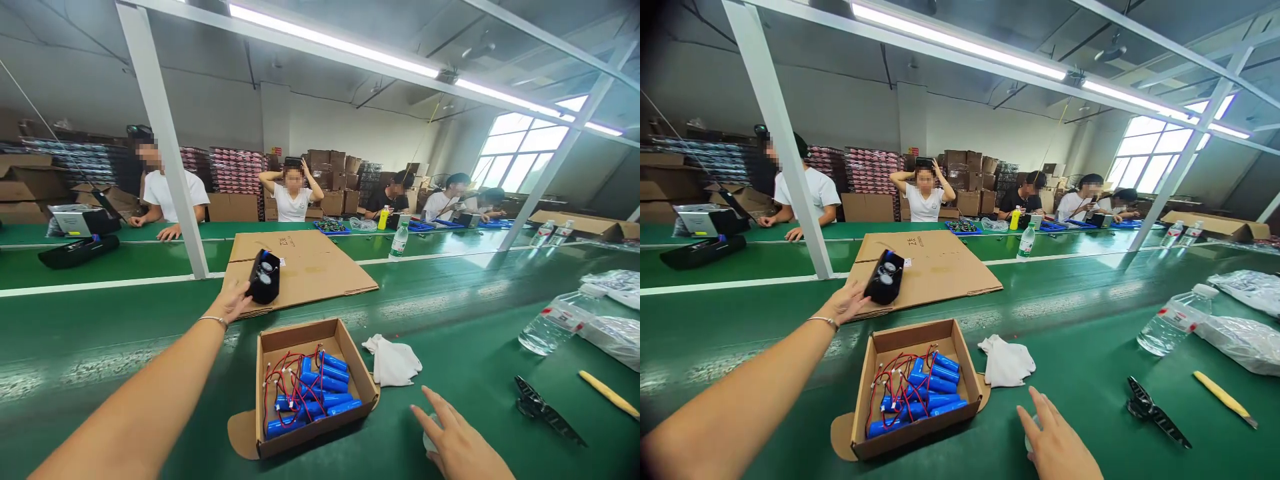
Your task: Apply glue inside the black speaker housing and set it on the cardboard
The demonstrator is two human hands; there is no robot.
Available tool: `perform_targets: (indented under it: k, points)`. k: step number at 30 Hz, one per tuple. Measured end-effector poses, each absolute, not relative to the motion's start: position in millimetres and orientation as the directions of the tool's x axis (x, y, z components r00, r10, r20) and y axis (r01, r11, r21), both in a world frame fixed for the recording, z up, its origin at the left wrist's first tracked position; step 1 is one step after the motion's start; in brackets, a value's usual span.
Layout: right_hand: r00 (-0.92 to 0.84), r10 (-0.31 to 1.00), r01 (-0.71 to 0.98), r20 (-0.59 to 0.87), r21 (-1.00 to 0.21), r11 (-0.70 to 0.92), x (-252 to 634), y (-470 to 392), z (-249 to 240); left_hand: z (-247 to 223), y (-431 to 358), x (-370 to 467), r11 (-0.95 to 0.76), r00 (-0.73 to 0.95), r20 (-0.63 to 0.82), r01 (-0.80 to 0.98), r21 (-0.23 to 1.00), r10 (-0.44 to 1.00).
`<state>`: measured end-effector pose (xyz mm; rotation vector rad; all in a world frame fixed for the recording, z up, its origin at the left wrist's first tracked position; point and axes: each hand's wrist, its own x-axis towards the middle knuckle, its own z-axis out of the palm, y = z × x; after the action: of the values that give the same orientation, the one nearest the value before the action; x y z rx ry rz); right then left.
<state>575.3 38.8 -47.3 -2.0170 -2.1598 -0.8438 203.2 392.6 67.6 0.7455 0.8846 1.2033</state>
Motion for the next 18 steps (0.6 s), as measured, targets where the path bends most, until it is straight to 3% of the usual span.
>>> perform_targets:
  k: [6, 11, 14, 18]
  points:
    - [-0.163, 0.923, 0.894, 0.347, 0.447, -0.010, 575.9, 38.0, -43.7, 47.5, 397.2, 223.0, 0.058, 0.084, -0.036, -0.283, 0.957, 0.996]
    - [-0.305, 0.807, 0.890, 0.505, 0.453, 0.052, 566.3, 75.3, 14.2, 33.7, 336.5, 171.3, 0.063, 0.050, -0.053, -0.215, 0.975, 0.997]
    - [-0.447, 0.703, 0.875, 0.553, 0.431, 0.218, 558.5, 105.6, 49.1, 38.8, 272.5, 151.8, 0.070, 0.034, -0.065, -0.214, 0.974, 0.997]
    - [-0.650, 0.541, 0.760, 0.533, 0.471, 0.448, 551.6, 128.7, 43.4, 74.0, 165.8, 160.1, 0.083, 0.351, 0.003, -0.229, 0.970, 0.937]
